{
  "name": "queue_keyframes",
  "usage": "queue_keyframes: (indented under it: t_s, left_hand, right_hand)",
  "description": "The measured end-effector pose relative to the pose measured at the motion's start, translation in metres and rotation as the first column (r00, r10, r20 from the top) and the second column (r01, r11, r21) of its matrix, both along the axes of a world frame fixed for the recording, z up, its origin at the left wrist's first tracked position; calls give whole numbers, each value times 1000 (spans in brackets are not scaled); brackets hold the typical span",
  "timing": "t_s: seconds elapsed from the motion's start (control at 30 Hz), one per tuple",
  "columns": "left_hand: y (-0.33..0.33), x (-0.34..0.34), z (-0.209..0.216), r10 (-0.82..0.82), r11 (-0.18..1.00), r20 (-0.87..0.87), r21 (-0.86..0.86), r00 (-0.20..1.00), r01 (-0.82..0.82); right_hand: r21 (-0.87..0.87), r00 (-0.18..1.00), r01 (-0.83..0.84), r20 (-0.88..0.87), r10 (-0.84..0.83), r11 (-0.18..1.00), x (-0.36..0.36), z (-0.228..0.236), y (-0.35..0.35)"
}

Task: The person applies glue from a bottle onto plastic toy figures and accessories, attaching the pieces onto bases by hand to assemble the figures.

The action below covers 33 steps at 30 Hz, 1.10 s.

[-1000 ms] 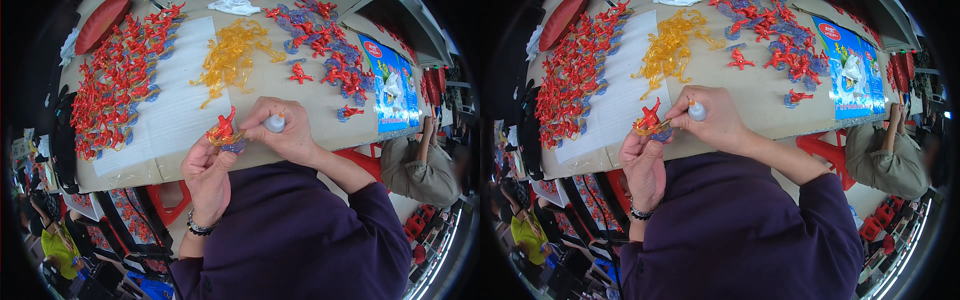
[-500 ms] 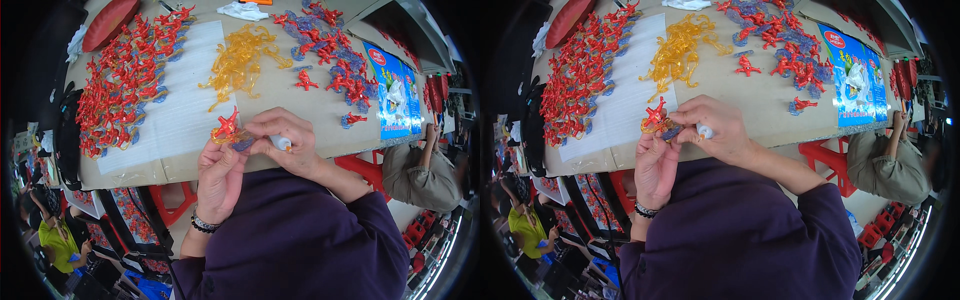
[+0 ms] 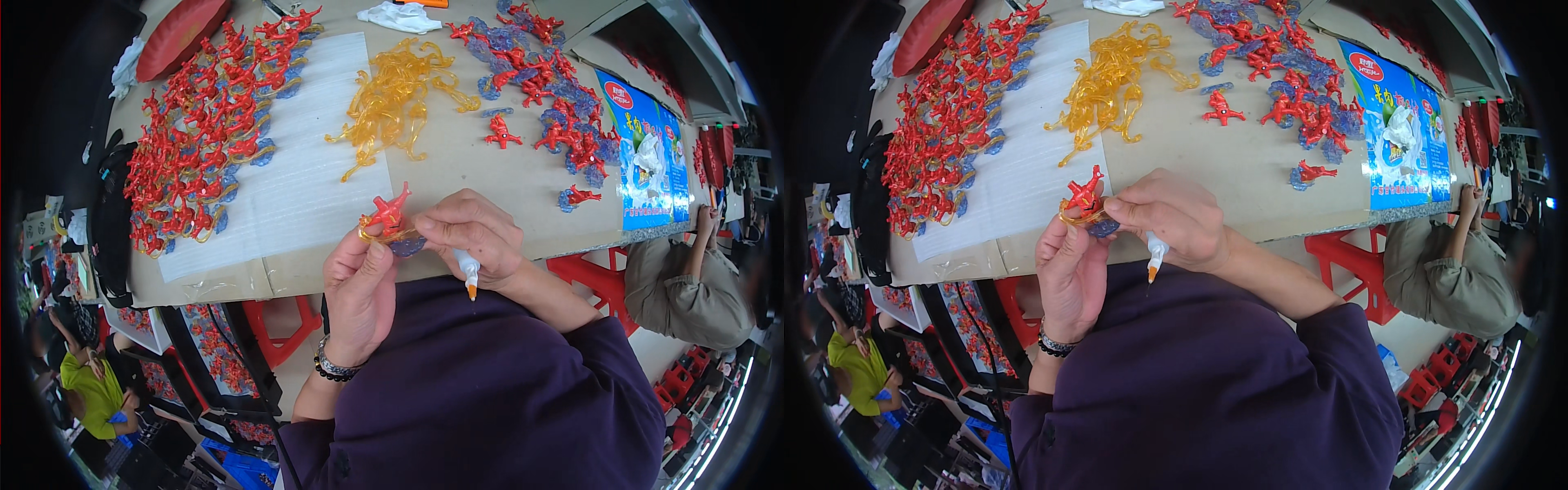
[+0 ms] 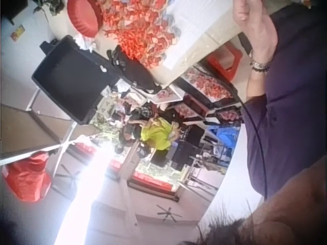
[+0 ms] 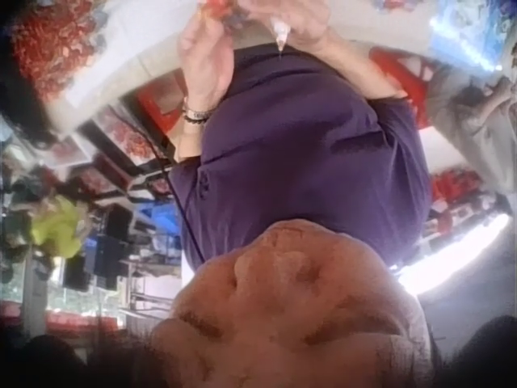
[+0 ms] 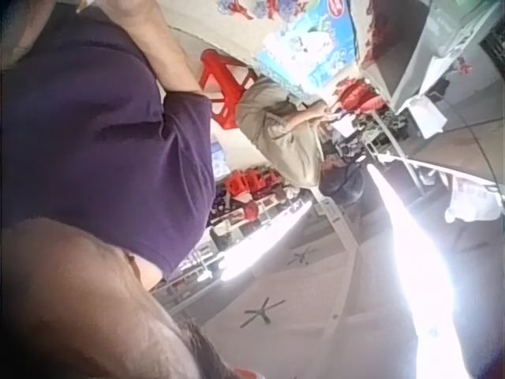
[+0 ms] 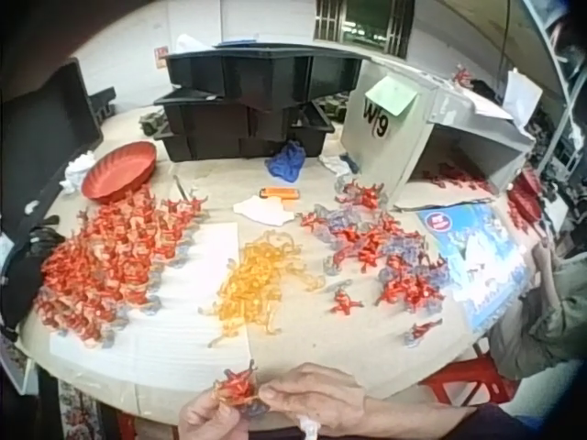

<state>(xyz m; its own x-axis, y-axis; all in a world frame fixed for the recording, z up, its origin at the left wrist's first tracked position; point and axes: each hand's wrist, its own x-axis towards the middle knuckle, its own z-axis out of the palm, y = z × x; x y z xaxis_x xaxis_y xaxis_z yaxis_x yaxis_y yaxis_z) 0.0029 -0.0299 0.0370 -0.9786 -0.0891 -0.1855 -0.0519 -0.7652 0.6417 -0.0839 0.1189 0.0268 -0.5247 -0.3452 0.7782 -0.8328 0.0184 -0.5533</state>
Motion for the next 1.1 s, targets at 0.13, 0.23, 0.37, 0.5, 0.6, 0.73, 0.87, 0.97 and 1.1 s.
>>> queue_keyframes:
  t_s: [0.13, 0.23, 0.37, 0.5, 0.6, 0.73, 0.87, 0.97, 1.1]
  left_hand:
    - [1, 1, -2, 13, 995, 12, -102, 1000, -12]
    - [2, 3, -3, 28, 991, 13, -135, 1000, -26]
    - [5, 3, -1, 49, 980, -8, -194, 999, -50]
    - [4, 3, -1, 41, 975, -27, -215, 999, -46]
    - [4, 3, -3, 26, 976, -50, -216, 998, -36]
    - [4, 4, -7, 39, 973, -64, -226, 997, -53]
    - [6, 3, -7, 38, 969, -97, -241, 995, -61]
    - [7, 3, -7, 51, 970, -104, -233, 993, -74]
    - [9, 3, -9, 69, 966, -116, -242, 991, -95]
  right_hand:
    - [16, 996, 21, -90, -20, 1000, 0, -2, 1]
    - [41, 992, 21, -123, -16, 999, -1, 0, 3]
    - [48, 990, 25, -139, -18, 999, -2, 2, 3]
    - [84, 990, 6, -143, 6, 996, 1, 4, 7]
    - [111, 989, 4, -147, 13, 994, 2, 4, 8]
    - [162, 984, -19, -171, 47, 987, 2, 6, 10]
    - [157, 977, 5, -213, 29, 988, 4, 5, 9]
    - [148, 971, 8, -236, 27, 989, 4, 6, 7]
    - [172, 960, 30, -280, 19, 985, 5, 8, 5]
